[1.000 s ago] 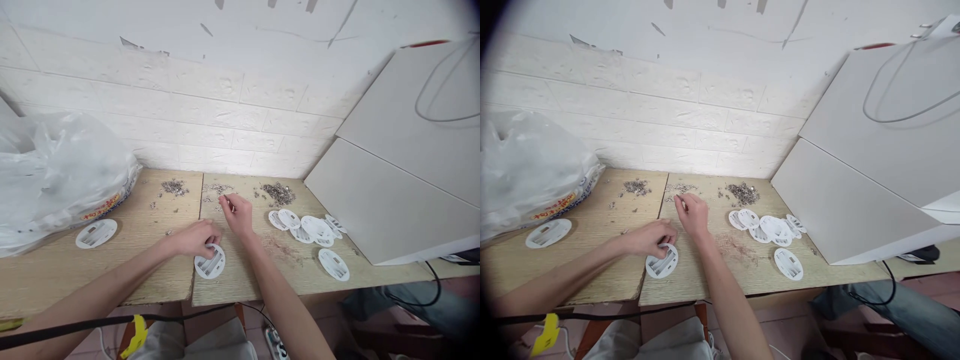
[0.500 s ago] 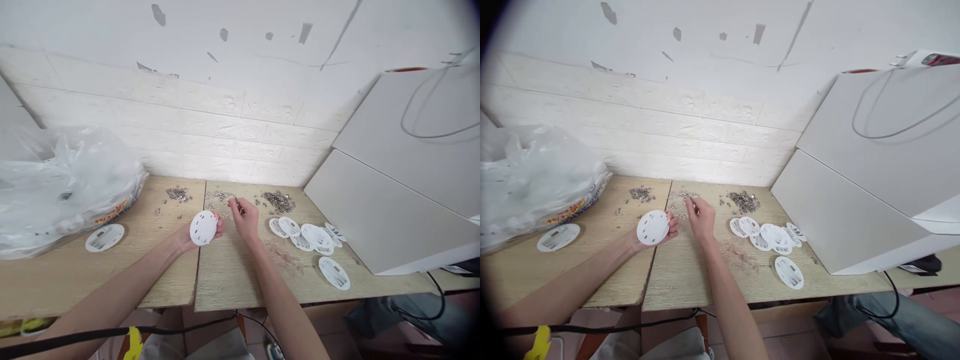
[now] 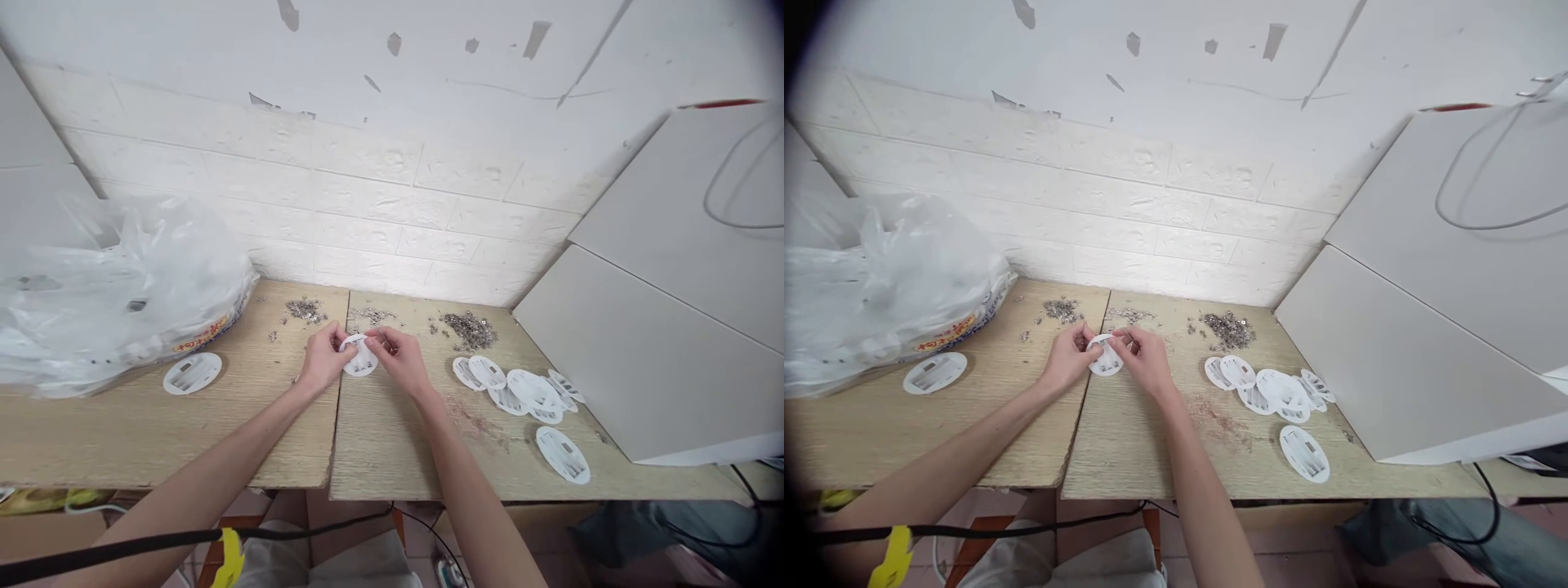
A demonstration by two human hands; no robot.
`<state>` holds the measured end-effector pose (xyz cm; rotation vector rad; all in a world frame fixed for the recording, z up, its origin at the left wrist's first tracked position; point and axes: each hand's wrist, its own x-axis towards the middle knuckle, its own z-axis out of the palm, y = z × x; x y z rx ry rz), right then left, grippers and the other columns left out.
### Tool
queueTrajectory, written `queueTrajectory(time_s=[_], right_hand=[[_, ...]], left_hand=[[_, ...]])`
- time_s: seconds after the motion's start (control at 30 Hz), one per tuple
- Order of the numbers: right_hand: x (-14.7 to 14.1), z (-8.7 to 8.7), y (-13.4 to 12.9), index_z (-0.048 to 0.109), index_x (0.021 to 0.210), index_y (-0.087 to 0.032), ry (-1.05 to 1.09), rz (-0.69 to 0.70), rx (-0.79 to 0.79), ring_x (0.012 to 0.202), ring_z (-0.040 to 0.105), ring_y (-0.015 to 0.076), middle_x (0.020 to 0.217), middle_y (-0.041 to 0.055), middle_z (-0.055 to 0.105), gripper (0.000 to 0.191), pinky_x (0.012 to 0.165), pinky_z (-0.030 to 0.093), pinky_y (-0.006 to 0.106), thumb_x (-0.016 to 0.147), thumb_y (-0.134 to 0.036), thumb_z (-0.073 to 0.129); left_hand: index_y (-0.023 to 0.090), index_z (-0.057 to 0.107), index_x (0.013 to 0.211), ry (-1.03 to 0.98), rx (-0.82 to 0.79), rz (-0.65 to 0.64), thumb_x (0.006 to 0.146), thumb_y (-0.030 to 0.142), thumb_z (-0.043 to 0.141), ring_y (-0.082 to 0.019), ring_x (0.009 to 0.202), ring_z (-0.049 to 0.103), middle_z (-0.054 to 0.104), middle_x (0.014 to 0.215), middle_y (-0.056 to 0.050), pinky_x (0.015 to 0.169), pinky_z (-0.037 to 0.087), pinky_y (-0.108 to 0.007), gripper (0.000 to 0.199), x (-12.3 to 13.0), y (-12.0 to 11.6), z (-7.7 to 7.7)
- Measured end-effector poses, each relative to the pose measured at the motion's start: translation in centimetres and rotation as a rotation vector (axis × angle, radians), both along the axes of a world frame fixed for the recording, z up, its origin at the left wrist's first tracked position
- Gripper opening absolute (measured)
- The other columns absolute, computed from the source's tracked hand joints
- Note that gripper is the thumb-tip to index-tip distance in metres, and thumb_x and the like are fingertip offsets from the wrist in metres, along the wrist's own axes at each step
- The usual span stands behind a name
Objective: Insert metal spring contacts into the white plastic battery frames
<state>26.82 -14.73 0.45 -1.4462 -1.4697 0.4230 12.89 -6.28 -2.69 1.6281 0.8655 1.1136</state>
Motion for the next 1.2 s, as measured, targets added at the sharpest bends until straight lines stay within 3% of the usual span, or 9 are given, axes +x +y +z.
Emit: queueTrajectory(time_s=[0.1,0.2,0.33,0.47,0.63,0.8,0.97,1.07,1.2], right_hand=[[-0.2,0.1,0.0,0.066,0.100,-0.017,-0.040,-0.047,-0.042,0.057,0.048,0.0102,0.073,0.0004,0.062,0.031,0.055,0.037,0.022,0.080,-0.039,0.059],[0.7,0.8,-0.7,0.066,0.097,-0.016,0.000,-0.138,-0.064,0.061,0.052,0.0118,0.079,0.0031,0.066,0.028,0.057,0.040,0.024,0.078,-0.035,0.058],[4.3,2.1,-3.5,0.067,0.092,-0.014,0.122,-0.415,-0.021,0.068,0.057,0.0157,0.082,0.0069,0.067,0.034,0.061,0.044,0.027,0.072,-0.041,0.061],[8.5,3.2,-7.3,0.068,0.093,-0.011,0.171,-0.661,-0.069,0.056,0.051,0.0137,0.074,0.0069,0.066,0.045,0.052,0.038,0.026,0.063,-0.045,0.066],[12.2,4.1,-11.0,0.071,0.089,-0.012,0.028,-0.955,-0.252,0.049,0.045,0.0133,0.064,0.0062,0.065,0.042,0.050,0.033,0.027,0.059,-0.041,0.066],[14.0,3.7,-12.0,0.072,0.086,-0.015,-0.103,-0.978,-0.446,0.051,0.049,0.0167,0.066,0.0072,0.066,0.034,0.054,0.035,0.030,0.061,-0.037,0.062],[14.1,3.1,-11.9,0.073,0.083,-0.018,-0.327,-1.041,-0.508,0.059,0.053,0.0215,0.065,0.0091,0.064,0.029,0.056,0.034,0.031,0.067,-0.036,0.057],[13.4,3.4,-11.9,0.073,0.087,-0.018,-0.373,-1.086,-0.467,0.060,0.053,0.0230,0.060,0.0084,0.062,0.033,0.058,0.034,0.032,0.070,-0.039,0.054],[12.0,4.4,-10.8,0.072,0.089,-0.015,-0.305,-1.026,-0.246,0.060,0.053,0.0210,0.066,0.0092,0.063,0.039,0.062,0.037,0.033,0.077,-0.044,0.049]], left_hand=[[0.018,0.048,0.067,-0.045,-0.013,0.000,0.063,0.019,0.062,-0.010,0.055,0.049,0.052,0.060,0.004,0.051,0.038,-0.020,0.015,0.1,-0.2,0.1],[0.017,0.053,0.077,-0.081,-0.057,-0.154,0.069,0.027,0.064,-0.012,0.062,0.053,0.058,0.070,0.001,0.053,0.041,-0.021,0.017,0.2,-0.7,0.7],[0.017,0.058,0.095,-0.057,-0.023,-0.293,0.077,0.038,0.062,-0.013,0.074,0.055,0.061,0.085,-0.004,0.058,0.043,-0.022,0.028,0.0,-1.4,1.4],[0.017,0.060,0.097,-0.013,-0.006,-0.230,0.083,0.040,0.054,-0.014,0.072,0.056,0.064,0.082,-0.004,0.058,0.042,-0.023,0.027,-0.3,-1.2,1.5],[0.017,0.065,0.087,0.062,0.132,-0.199,0.084,0.031,0.048,-0.015,0.074,0.060,0.066,0.079,-0.002,0.063,0.043,-0.026,0.021,-0.4,-0.7,1.2],[0.019,0.067,0.085,0.178,0.306,-0.224,0.084,0.023,0.047,-0.013,0.068,0.056,0.065,0.078,-0.002,0.060,0.040,-0.025,0.021,-0.5,-0.9,1.2],[0.020,0.068,0.083,0.271,0.445,-0.120,0.085,0.018,0.048,-0.015,0.072,0.052,0.064,0.077,-0.001,0.067,0.040,-0.028,0.020,-0.8,-0.8,1.5],[0.020,0.068,0.081,0.271,0.465,-0.067,0.084,0.016,0.049,-0.016,0.074,0.051,0.064,0.076,-0.001,0.070,0.041,-0.030,0.019,-1.0,-0.4,1.7],[0.020,0.067,0.081,0.279,0.504,0.020,0.085,0.014,0.049,-0.018,0.077,0.052,0.064,0.075,-0.001,0.075,0.042,-0.032,0.020,-1.4,-0.7,2.3]])
